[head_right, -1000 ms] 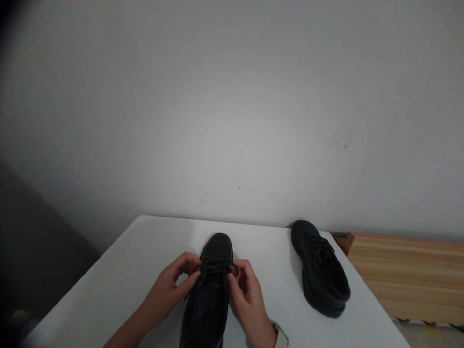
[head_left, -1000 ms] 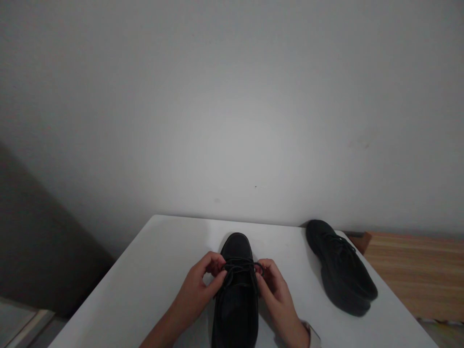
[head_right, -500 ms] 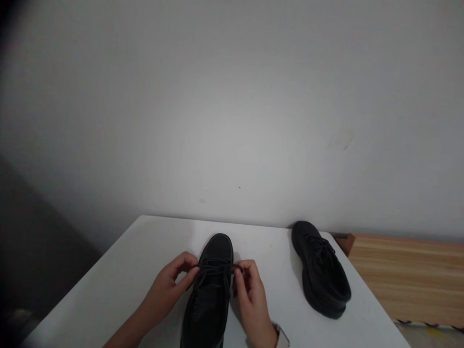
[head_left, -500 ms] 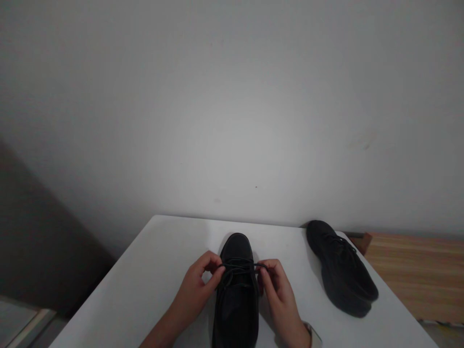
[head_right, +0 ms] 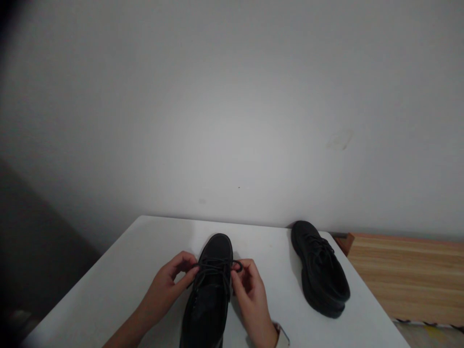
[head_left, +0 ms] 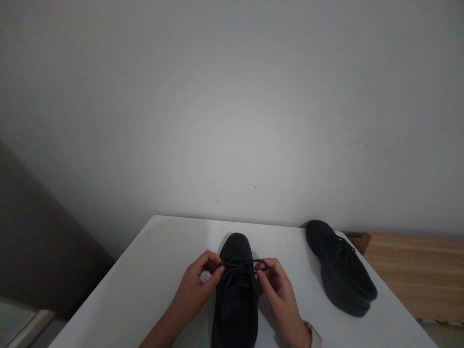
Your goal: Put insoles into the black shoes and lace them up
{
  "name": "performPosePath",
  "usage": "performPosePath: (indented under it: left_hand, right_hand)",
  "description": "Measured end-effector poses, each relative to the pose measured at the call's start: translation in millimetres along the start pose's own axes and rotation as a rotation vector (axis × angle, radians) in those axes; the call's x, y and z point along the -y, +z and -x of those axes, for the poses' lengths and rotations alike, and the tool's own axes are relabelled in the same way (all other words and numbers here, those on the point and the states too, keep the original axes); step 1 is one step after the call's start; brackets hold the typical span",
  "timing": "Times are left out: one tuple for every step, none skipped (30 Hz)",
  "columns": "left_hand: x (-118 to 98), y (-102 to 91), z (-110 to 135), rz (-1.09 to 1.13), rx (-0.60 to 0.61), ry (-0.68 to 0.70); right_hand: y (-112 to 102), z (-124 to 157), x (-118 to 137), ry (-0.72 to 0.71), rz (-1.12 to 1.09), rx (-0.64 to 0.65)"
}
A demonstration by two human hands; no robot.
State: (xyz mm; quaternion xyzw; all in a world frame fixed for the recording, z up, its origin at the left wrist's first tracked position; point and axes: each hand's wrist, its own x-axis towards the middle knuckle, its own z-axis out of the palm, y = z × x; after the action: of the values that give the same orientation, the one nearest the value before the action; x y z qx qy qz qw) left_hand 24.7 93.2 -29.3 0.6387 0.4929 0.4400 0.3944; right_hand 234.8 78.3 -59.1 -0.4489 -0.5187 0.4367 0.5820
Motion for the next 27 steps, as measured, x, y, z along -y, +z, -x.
performPosePath:
  left_hand:
    - [0.3, 0.2, -0.2, -0.004, 0.01, -0.004]
    - [0.5, 0.4, -0.4, -0.009, 0.022, -0.007]
    - [0.5, 0.6, -0.4, -0.016, 0.035, -0.007]
    - [0.2, 0.8, -0.3, -0.024, 0.044, -0.008]
    - [-0.2, 1.0, 0.0, -0.032, 0.05, -0.008]
    - [-0.7, 1.2, 0.4, -0.038, 0.052, -0.006]
    - [-1.3, 1.2, 0.8, -0.044, 0.052, -0.004]
    - [-1.9, 1.2, 1.1, -0.05, 0.051, -0.002]
    - [-2.4, 1.1, 1.4, -0.056, 0.047, 0.002]
    - [-2.8, 1.0, 1.5, -0.061, 0.042, 0.004]
    - [-2.8, 0.8, 1.4, -0.065, 0.033, 0.006]
    - [-2.6, 0.6, 1.1, -0.067, 0.022, 0.006]
    - [-1.9, 0.4, 0.7, -0.065, 0.008, 0.004]
    - [-1.0, 0.2, 0.2, -0.06, -0.009, 0.002]
    - [0.2, -0.1, -0.3, -0.054, -0.03, -0.001]
    - [1.6, -0.3, -0.8, -0.049, -0.053, -0.003]
    - [2.9, -0.5, -1.2, -0.046, -0.076, -0.004]
    - [3.9, -0.7, -1.5, -0.045, -0.096, -0.002]
    - [4.6, -0.9, -1.6, -0.044, -0.112, 0.002]
    - [4.8, -0.9, -1.6, -0.042, -0.117, 0.006]
    - [4.5, -0.9, -1.5, -0.039, -0.109, 0.008]
    - [3.8, -0.8, -1.3, -0.035, -0.088, 0.008]
    - [2.7, -0.7, -1.0, -0.034, -0.058, 0.006]
    - [1.5, -0.4, -0.8, -0.037, -0.028, 0.003]
    - [0.3, -0.1, -0.5, -0.044, -0.001, -0.001]
    - [-0.9, 0.3, -0.2, -0.053, 0.019, -0.003]
    - [-1.8, 0.6, 0.0, -0.064, 0.03, -0.004]
  right_hand:
    - [0.0, -0.3, 0.4, -0.002, 0.01, 0.017]
    - [0.1, -0.6, 1.1, -0.007, 0.023, 0.033]
    - [0.1, -0.9, 1.9, -0.013, 0.037, 0.046]
    - [0.0, -1.2, 2.8, -0.02, 0.051, 0.058]
    - [0.0, -1.5, 3.7, -0.029, 0.062, 0.066]
    - [-0.1, -1.7, 4.4, -0.033, 0.071, 0.071]
    - [-0.1, -1.8, 4.8, -0.035, 0.076, 0.072]
    - [0.0, -1.8, 4.9, -0.037, 0.077, 0.069]
    - [0.1, -1.6, 4.6, -0.036, 0.074, 0.063]
    - [0.1, -1.3, 4.0, -0.032, 0.067, 0.057]
    - [0.1, -0.9, 3.2, -0.025, 0.06, 0.05]
    - [0.0, -0.5, 2.3, -0.018, 0.054, 0.04]
    - [-0.2, -0.1, 1.5, -0.015, 0.052, 0.021]
    - [-0.5, 0.2, 0.8, -0.013, 0.053, -0.003]
    - [-0.9, 0.3, 0.4, -0.013, 0.057, -0.03]
    - [-1.4, 0.4, 0.2, -0.013, 0.06, -0.057]
    - [-1.8, 0.4, 0.3, -0.013, 0.062, -0.079]
    - [-2.2, 0.4, 0.5, -0.01, 0.063, -0.091]
    - [-2.4, 0.4, 0.9, -0.005, 0.065, -0.094]
    - [-2.4, 0.3, 1.3, 0.001, 0.065, -0.091]
    - [-2.1, 0.3, 1.9, 0.006, 0.063, -0.082]
    - [-1.6, 0.3, 2.5, 0.011, 0.058, -0.066]
    - [-0.9, 0.2, 3.1, 0.015, 0.048, -0.045]
    - [0.0, 0.0, 3.8, 0.018, 0.036, -0.023]
    - [0.9, -0.2, 4.5, 0.019, 0.024, -0.001]
    - [1.7, -0.4, 5.1, 0.02, 0.015, 0.017]
    - [2.3, -0.8, 5.6, 0.021, 0.01, 0.032]
